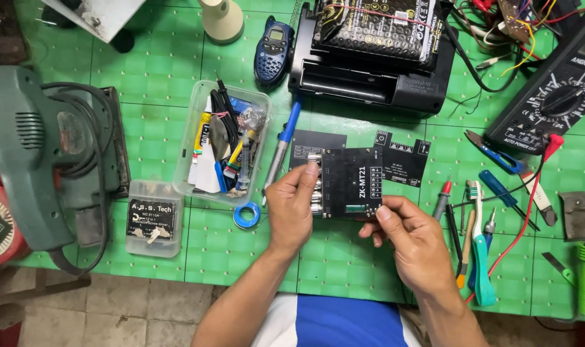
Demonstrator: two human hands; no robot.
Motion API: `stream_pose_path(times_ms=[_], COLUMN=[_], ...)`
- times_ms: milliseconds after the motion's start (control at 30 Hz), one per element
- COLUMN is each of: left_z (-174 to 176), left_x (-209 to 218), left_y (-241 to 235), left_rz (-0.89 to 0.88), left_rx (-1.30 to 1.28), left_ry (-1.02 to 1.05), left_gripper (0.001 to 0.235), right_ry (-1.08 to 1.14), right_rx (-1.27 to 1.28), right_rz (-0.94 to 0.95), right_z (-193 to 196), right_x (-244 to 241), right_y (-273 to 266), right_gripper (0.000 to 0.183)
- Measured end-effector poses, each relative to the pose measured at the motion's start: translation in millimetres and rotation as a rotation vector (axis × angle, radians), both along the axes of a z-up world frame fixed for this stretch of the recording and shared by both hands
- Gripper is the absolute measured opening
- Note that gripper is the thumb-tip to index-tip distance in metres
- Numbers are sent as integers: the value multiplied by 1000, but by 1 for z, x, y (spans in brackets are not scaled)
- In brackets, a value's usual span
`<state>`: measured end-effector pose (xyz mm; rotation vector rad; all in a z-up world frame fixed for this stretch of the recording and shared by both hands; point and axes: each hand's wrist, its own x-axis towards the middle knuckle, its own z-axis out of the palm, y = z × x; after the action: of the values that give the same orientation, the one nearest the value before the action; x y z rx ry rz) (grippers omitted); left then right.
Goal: Testing an electronic circuit board with multimeter probes and cleaning it with a toothbrush.
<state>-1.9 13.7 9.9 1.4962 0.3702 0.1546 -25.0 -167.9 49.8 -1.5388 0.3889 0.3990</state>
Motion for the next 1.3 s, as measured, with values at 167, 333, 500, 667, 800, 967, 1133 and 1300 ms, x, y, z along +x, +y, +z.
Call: stream_pose_path(times_ms=[167, 333, 500, 667, 800, 967, 1133, 1300], left_z=[3, 4, 7, 15, 12, 14, 16, 22], left_x=[-1, -1, -1, -1, -2, -2, -4, -13], left_y=[0, 0, 2, 0, 0, -1, -3, -4], left_rz=[-1, -5, -52, -92, -86, -80, -129, -307], left_rx=[7, -2, -14, -36, -45, -39, -89, -395], left_ry=[-25, -38, -23, 21, 40, 36, 62, 105], left_gripper=[31, 31, 31, 40, 37, 38, 30, 92], right_ry=[-6, -8, -14, -14, -27, -37, -95, -678], right_rx=[27, 30, -35, -92, -62, -79, -181, -724], right_rz=[-10, 1, -16, -17, -22, -18, -22, 167], right_z=[-5, -5, -3, 0, 2, 3, 4, 4], right_x=[-2, -2, -5, -6, -7, -8, -14, -17], right_y=[0, -1, -2, -2, -2, -1, -2, 2], right_gripper=[29, 29, 28, 28, 28, 28, 29, 22])
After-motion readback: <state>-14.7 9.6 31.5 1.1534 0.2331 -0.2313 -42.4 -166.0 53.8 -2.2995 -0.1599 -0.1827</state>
